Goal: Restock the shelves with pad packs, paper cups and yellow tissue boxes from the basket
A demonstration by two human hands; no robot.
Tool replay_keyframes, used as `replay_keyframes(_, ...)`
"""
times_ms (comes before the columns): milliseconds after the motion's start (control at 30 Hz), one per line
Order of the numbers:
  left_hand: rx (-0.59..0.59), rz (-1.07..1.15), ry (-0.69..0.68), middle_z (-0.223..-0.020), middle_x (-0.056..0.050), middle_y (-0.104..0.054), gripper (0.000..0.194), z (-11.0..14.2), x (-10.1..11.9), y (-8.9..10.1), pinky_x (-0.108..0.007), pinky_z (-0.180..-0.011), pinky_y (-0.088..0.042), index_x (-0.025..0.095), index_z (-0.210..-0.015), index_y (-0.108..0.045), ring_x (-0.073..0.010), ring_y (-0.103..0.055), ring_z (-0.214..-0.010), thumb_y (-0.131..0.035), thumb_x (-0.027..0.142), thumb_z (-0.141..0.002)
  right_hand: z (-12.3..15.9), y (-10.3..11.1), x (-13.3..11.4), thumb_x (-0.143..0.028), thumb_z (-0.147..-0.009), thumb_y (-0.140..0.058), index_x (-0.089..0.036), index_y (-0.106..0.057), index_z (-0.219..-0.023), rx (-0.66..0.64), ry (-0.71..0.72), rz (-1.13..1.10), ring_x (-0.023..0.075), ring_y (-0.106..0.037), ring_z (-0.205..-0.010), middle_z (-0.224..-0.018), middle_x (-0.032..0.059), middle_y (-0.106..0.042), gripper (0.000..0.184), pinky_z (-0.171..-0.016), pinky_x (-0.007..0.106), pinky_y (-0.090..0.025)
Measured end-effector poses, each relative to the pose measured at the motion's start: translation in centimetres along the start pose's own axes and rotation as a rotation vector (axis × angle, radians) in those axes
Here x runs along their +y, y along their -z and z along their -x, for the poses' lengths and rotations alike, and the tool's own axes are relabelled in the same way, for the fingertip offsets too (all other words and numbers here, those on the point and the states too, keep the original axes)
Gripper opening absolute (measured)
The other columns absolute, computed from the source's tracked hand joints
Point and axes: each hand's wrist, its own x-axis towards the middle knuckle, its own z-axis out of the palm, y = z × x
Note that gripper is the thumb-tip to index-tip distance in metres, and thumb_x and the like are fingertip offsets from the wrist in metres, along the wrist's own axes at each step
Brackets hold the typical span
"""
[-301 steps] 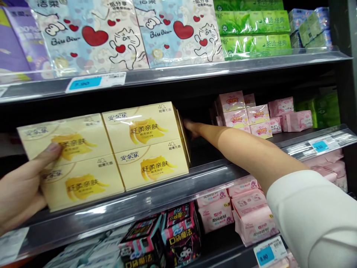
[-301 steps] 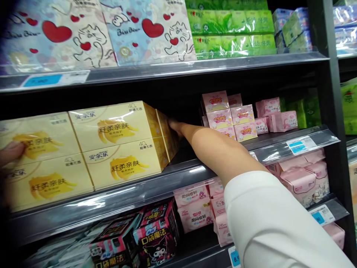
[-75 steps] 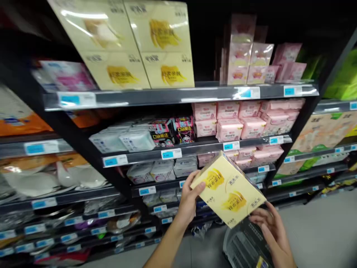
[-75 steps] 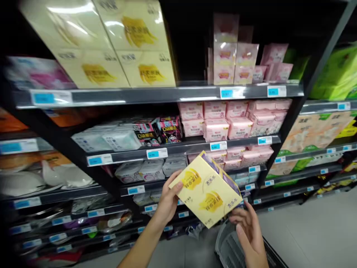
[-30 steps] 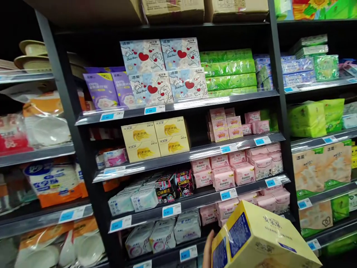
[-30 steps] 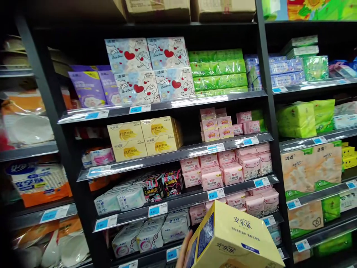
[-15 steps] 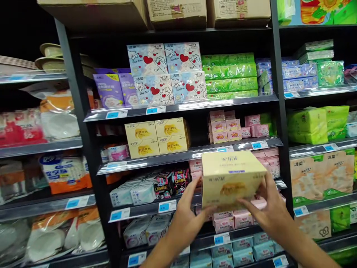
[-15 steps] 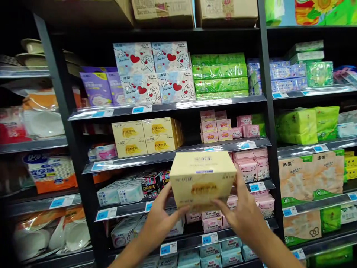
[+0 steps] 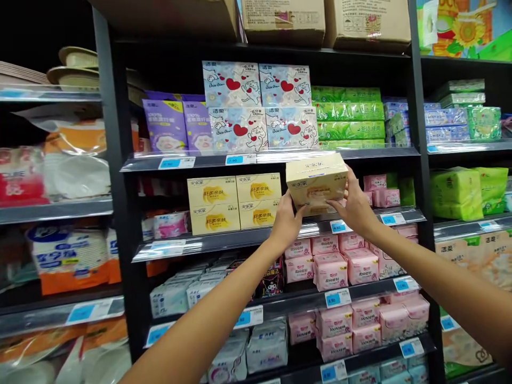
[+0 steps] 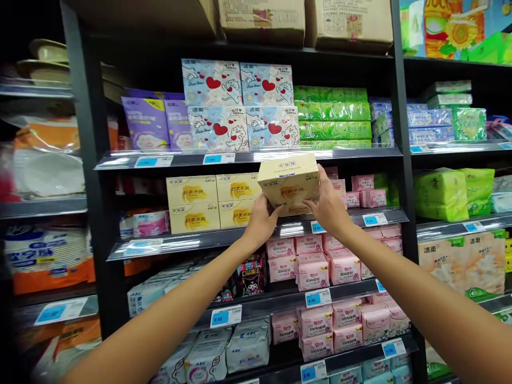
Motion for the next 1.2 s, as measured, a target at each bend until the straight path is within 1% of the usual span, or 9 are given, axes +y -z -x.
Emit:
replay_keyframes(133, -0.036, 0.045, 0.073, -0.148, -0.017, -0.053, 0.063, -0.6, -1.4, 0.0, -0.055, -0.121, -0.039, 0.017, -0.15, -0.039, -0.033, -0.047, -0.142, -0.053, 0.007, -0.089, -0.7, -2.1, 2.1, -0.025, -0.084, -0.079, -0.033, -0.015, -0.163, -0.02, -0.078, 0.009, 0.0406, -0.043, -0.145, -0.157, 0.0138, -0.042, 0.102, -0.111, 0.066, -0.05)
replay_keyframes(300, -0.106, -0.079, 0.043, -0.169, -0.019, -0.019, 0.08, 0.4, -1.6, 0.3, -0.049, -0.131, -0.019, 0.018, -0.162, -0.009, -0.0305, -0.016, -0.158, -0.05, 0.014, -0.094, -1.2, -3.9, 3.2, -0.029, -0.079, -0.081, -0.033, -0.02, -0.161, -0.027, -0.23, -0.052, 0.0373, -0.057, -0.133, -0.147, 0.0129, -0.055, 0.102, -0.105, 0.062, -0.056)
replay_keyframes(467, -0.224, -0.264, -0.105, -0.171, -0.019, 0.008, 0.072, 1.8, -1.5, 0.1, -0.058, -0.129, -0.014, 0.019, -0.161, -0.022, -0.0395, 0.003, -0.159, -0.052, 0.016, -0.095, -2.1, -4.7, 4.4, -0.032, -0.075, -0.082, -0.029, -0.029, -0.156, -0.047, -0.261, -0.108, 0.033, -0.067, -0.118, -0.138, 0.0133, -0.062, 0.097, -0.101, 0.055, -0.059)
replay_keyframes(600, -0.337, -0.404, -0.205, -0.171, -0.019, -0.001, 0.066, 2.3, -1.1, 0.0, -0.061, -0.128, -0.016, 0.018, -0.157, -0.036, -0.0426, -0.002, -0.158, -0.056, 0.019, -0.094, -2.0, -5.2, 5.3, -0.034, -0.076, -0.079, -0.027, -0.032, -0.153, -0.106, -0.346, -0.119, 0.0298, -0.072, -0.102, -0.136, 0.0154, -0.063, 0.09, -0.092, 0.054, -0.062)
replay_keyframes(767, -0.476, -0.578, -0.193, -0.169, -0.021, -0.018, 0.061, 1.9, -0.2, 0.7, -0.059, -0.127, -0.019, 0.018, -0.155, -0.042, -0.0434, -0.014, -0.156, -0.056, 0.03, -0.097, -1.1, -5.0, 5.6, -0.034, -0.08, -0.074, -0.022, -0.038, -0.146, -0.193, -0.325, -0.079, 0.0246, -0.072, -0.095, -0.139, 0.0157, -0.061, 0.075, -0.085, 0.044, -0.061)
replay_keyframes(867, -0.528, -0.734, -0.223, -0.165, -0.022, -0.028, 0.056, 1.1, 0.6, 1.4, -0.058, -0.126, -0.023, 0.015, -0.152, -0.047, -0.0432, -0.024, -0.153, -0.053, 0.034, -0.099, -0.1, -3.1, 5.7, -0.032, -0.089, -0.066, -0.021, -0.044, -0.143, -0.298, -0.23, 0.257, 0.0232, -0.07, -0.09, -0.13, 0.0139, -0.067, 0.059, -0.078, 0.039, -0.057)
replay_keyframes(967, -0.598, -0.912, -0.294, -0.157, -0.022, -0.04, 0.043, -0.1, 1.6, 1.6, -0.056, -0.119, -0.035, 0.013, -0.138, -0.058, -0.0409, -0.04, -0.143, -0.042, 0.031, -0.102, 1.3, 0.2, 6.7, -0.037, -0.101, -0.051, -0.02, -0.061, -0.126, -0.414, -0.004, 0.686, 0.0254, -0.068, -0.091, -0.11, 0.0114, -0.073, 0.032, -0.071, 0.035, -0.047)
replay_keyframes(1067, -0.652, -1.068, -0.322, -0.147, -0.021, -0.05, 0.037, -1.5, 2.3, 1.0, -0.054, -0.105, -0.048, 0.013, -0.126, -0.062, -0.0382, -0.05, -0.131, -0.037, 0.024, -0.102, 2.4, 3.2, 8.4, -0.04, -0.105, -0.04, -0.017, -0.068, -0.096, -0.435, 0.081, 0.887, 0.0245, -0.066, -0.083, -0.091, 0.0109, -0.073, 0.038, -0.064, 0.032, -0.036)
replay_keyframes(1200, -0.662, -1.219, -0.299, -0.149, -0.021, -0.047, 0.042, -3.4, 2.5, -0.5, -0.052, -0.091, -0.056, 0.017, -0.141, -0.053, -0.0385, -0.049, -0.13, -0.045, 0.026, -0.101, 3.2, 4.7, 10.2, -0.041, -0.105, -0.037, -0.019, -0.061, -0.073, -0.395, -0.028, 0.876, 0.0218, -0.062, -0.076, -0.077, 0.0077, -0.068, 0.045, -0.063, 0.032, -0.03)
